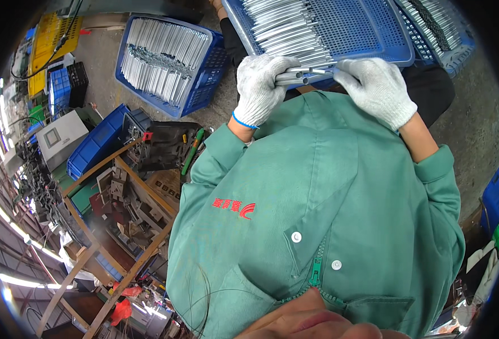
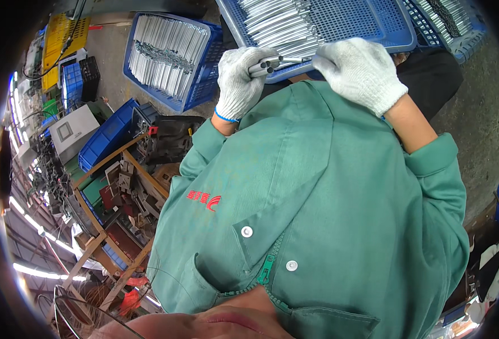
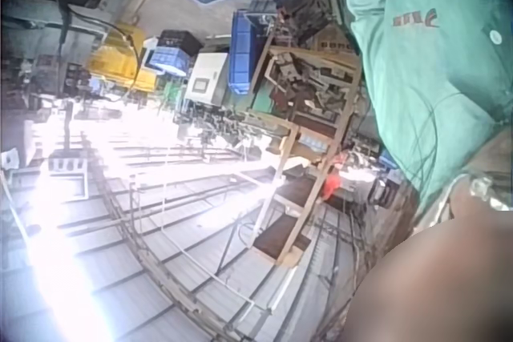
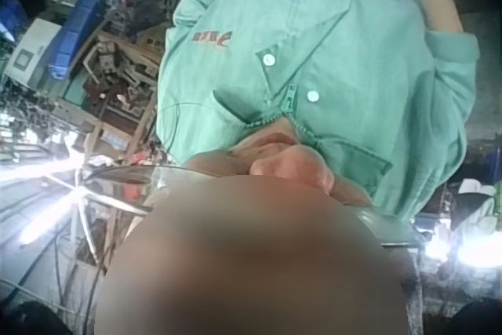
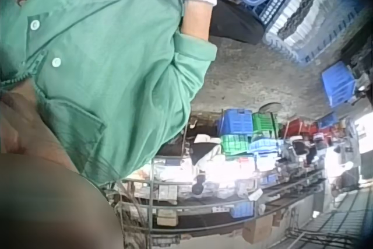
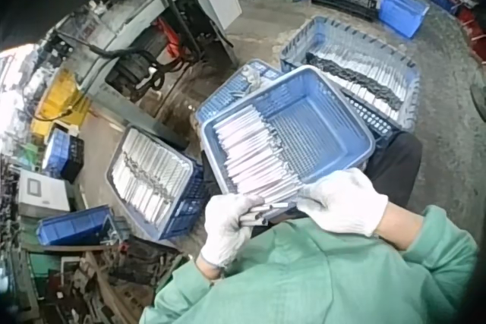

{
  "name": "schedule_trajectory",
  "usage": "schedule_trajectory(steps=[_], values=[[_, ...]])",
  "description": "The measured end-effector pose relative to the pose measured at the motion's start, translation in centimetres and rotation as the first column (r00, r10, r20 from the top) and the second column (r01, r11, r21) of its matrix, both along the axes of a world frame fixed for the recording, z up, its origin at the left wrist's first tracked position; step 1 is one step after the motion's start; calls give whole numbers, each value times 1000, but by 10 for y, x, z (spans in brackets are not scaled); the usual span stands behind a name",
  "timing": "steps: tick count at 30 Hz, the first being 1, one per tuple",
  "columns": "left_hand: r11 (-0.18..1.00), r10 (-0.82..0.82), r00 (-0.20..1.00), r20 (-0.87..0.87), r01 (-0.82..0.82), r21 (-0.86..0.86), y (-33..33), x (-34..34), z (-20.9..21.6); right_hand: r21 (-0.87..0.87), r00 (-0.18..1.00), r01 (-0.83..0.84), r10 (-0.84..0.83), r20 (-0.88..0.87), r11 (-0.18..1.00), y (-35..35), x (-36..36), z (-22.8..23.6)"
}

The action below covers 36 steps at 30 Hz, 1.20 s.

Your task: The person is inspecting small metal components and sorting them into a blue plastic tray.

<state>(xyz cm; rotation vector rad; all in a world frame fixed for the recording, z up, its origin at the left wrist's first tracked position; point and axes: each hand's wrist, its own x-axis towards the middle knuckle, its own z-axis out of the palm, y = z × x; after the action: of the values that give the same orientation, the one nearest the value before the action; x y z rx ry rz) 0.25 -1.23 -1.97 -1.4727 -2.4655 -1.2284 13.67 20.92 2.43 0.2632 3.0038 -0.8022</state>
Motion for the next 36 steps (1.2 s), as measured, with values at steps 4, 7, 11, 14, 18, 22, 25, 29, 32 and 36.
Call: schedule_trajectory(steps=[4,7,11,14,18,22,25,29,32,36], values=[[999,20,999,-38,-21,-35,-3,2,-1,-27,999,-34,33,-39,999,-1,2,4],[999,18,998,-53,-21,-45,-3,0,-3,-34,998,-35,33,-59,999,2,-1,2],[999,-1,998,-61,-2,-46,-4,-4,-4,-35,997,-11,8,-81,999,8,-6,-4],[1000,3,999,-43,-4,-20,-2,-4,-6,-34,998,-49,48,-38,998,0,1,-9],[1000,17,998,-54,-18,-14,-1,-4,-10,-115,1000,-18,18,-6,993,1,-4,-4],[998,40,998,-58,-42,-42,2,-6,-17,-152,999,46,-47,-4,987,5,-9,-5],[989,63,998,-12,-64,-132,11,-13,-31,-37,991,119,-121,-57,992,11,-9,-19],[968,117,985,-130,-142,-209,19,-19,-79,-18,991,125,-125,-35,992,22,-3,-40],[946,128,972,-196,-179,-271,23,-25,-93,-13,991,133,-134,-24,991,23,1,-40],[894,125,951,-282,-231,-384,24,-28,-94,-21,991,135,-135,-19,991,22,5,-36]])
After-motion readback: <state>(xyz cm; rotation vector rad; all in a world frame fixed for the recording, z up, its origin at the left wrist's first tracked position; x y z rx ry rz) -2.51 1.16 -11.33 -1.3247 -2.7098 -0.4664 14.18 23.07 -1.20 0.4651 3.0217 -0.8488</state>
